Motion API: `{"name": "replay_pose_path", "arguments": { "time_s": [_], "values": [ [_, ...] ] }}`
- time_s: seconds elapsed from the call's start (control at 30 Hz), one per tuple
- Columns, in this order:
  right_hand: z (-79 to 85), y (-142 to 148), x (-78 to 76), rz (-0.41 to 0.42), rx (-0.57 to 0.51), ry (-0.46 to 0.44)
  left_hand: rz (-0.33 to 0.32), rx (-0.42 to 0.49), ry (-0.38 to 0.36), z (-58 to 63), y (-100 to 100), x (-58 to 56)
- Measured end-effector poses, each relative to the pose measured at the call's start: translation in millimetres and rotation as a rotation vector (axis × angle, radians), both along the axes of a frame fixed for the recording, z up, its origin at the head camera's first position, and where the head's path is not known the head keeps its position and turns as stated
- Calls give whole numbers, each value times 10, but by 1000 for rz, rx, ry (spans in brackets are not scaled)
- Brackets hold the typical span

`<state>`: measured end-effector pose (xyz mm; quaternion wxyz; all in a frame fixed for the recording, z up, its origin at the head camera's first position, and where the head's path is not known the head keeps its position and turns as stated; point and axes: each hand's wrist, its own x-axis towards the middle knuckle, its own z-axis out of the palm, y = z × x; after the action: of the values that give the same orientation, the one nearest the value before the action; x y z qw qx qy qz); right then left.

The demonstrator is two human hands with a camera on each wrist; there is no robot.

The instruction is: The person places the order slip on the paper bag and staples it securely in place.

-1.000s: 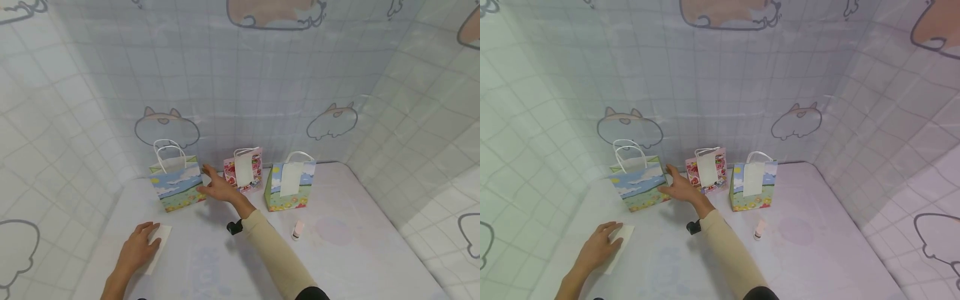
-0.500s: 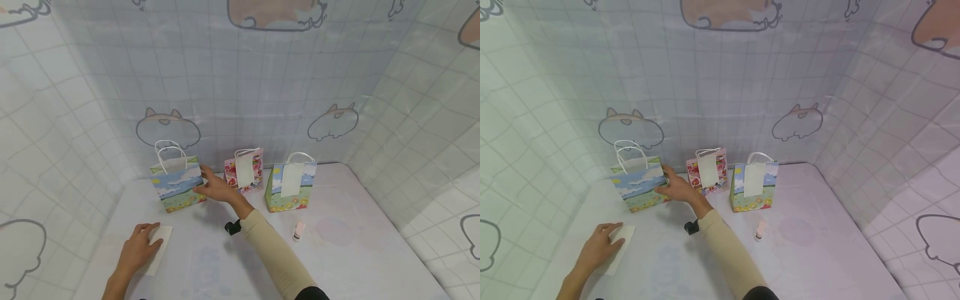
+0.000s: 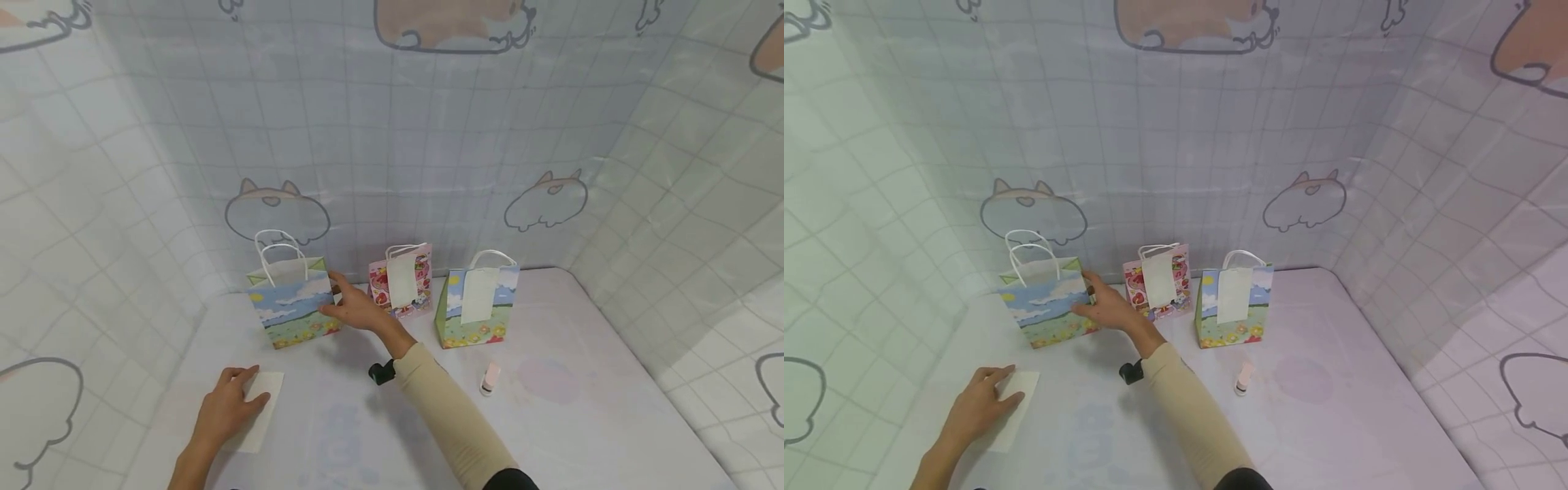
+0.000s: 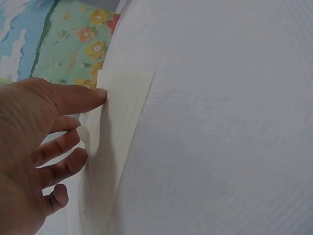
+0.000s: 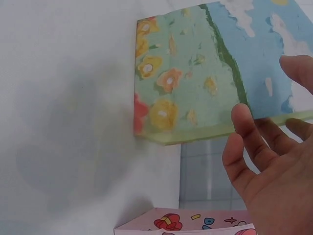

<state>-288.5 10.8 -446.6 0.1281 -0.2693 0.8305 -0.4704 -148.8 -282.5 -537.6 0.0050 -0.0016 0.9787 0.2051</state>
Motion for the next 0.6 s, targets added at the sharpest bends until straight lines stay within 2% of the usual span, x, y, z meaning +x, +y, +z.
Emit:
{"name": "replay_pose_path", "arguments": {
  "time_s": [0.3,0.53,0.6],
  "values": [
    [-37,11,-9,2,-32,37,22,-29,-3,24,-27,46],
    [-83,55,7,3,-85,44,28,-7,91,15,-47,93],
    [-89,74,28,4,-87,49,29,-9,93,24,-54,100]
  ]
}}
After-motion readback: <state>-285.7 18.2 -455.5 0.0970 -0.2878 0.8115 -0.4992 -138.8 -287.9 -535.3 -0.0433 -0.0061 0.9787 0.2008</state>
